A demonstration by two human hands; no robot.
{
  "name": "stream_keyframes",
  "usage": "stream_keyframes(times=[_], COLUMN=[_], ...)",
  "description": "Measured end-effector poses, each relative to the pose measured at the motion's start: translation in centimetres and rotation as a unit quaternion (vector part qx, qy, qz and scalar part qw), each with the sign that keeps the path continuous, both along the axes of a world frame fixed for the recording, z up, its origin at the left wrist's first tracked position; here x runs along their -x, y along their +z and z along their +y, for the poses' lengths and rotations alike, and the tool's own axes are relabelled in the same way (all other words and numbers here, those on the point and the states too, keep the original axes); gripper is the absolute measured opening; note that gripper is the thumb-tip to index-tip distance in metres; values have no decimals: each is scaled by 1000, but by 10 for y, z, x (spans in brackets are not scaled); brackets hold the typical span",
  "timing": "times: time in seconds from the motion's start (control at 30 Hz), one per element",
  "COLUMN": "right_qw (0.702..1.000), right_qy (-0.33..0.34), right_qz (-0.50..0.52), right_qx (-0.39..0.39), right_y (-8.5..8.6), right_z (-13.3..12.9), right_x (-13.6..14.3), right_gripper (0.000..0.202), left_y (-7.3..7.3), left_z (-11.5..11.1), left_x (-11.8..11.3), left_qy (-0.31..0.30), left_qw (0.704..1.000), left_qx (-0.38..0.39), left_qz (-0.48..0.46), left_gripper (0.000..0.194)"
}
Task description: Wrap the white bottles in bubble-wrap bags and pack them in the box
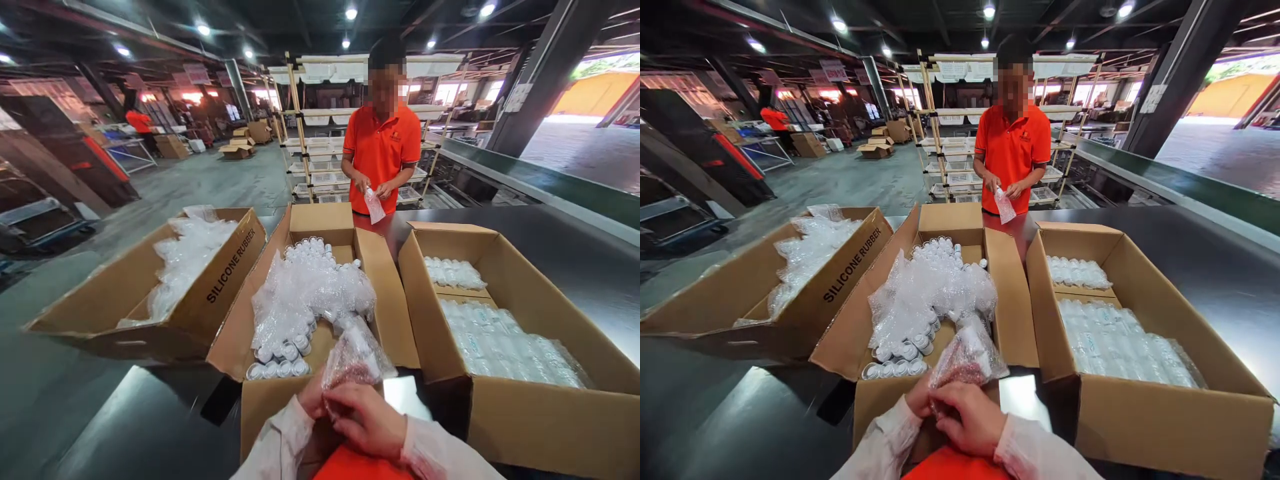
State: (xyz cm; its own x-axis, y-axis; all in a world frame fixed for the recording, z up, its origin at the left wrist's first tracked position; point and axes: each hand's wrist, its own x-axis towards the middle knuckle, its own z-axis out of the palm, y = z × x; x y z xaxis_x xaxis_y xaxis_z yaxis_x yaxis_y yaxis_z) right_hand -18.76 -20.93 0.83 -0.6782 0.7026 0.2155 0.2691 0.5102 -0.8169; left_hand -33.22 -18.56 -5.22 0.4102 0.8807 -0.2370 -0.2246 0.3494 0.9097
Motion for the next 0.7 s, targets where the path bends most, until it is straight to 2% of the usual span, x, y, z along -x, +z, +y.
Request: stream_keyframes(times=[0.03,0.07,0.1,0.13,0.17,0.2,0.27,0.33,0.37,0.4,0.47,0.5,0.53,0.57,0.6,0.67,0.7], right_qw=[1000,999,996,992,993,997,985,946,936,934,936,933,927,918,910,907,915], right_qy=[12,-7,-57,-91,-96,-63,45,105,98,76,9,-22,-50,-73,-89,-94,-95], right_qz=[-11,-14,-16,-21,-29,-39,-56,-41,-19,7,68,98,128,158,183,205,200], right_qx=[-14,-35,-65,-83,-66,-12,159,303,337,350,346,346,350,356,361,355,337], right_y=[16,30,43,51,56,55,44,25,17,10,1,0,-1,-1,0,2,4], right_z=[7,17,28,40,51,61,73,73,70,66,58,55,52,50,48,47,47], right_x=[-8,-17,-26,-34,-41,-46,-53,-56,-58,-60,-64,-65,-66,-65,-64,-62,-62], right_gripper=[23,22,27,47,68,79,77,62,57,55,54,53,53,54,56,58,57], left_y=[12,25,38,52,65,78,102,123,131,137,137,132,123,111,97,70,58], left_z=[3,6,9,11,13,14,19,26,31,37,45,47,47,45,41,32,28], left_x=[4,8,11,14,17,19,27,41,50,60,74,76,73,66,55,30,19], left_qy=[-31,-60,-95,-131,-181,-225,-283,-264,-218,-144,51,130,176,175,129,-18,-14], left_qw=[1000,998,994,989,980,971,958,964,976,989,994,983,974,975,985,998,999], left_qx=[-4,-18,-44,-65,-74,-69,-36,-5,-8,-26,-91,-114,-126,-114,-89,-40,-30], left_qz=[-2,5,21,33,40,40,31,22,17,6,-35,-55,-72,-74,-72,-45,-32], left_gripper=[32,38,50,56,58,56,53,56,59,61,66,69,73,75,74,61,51])
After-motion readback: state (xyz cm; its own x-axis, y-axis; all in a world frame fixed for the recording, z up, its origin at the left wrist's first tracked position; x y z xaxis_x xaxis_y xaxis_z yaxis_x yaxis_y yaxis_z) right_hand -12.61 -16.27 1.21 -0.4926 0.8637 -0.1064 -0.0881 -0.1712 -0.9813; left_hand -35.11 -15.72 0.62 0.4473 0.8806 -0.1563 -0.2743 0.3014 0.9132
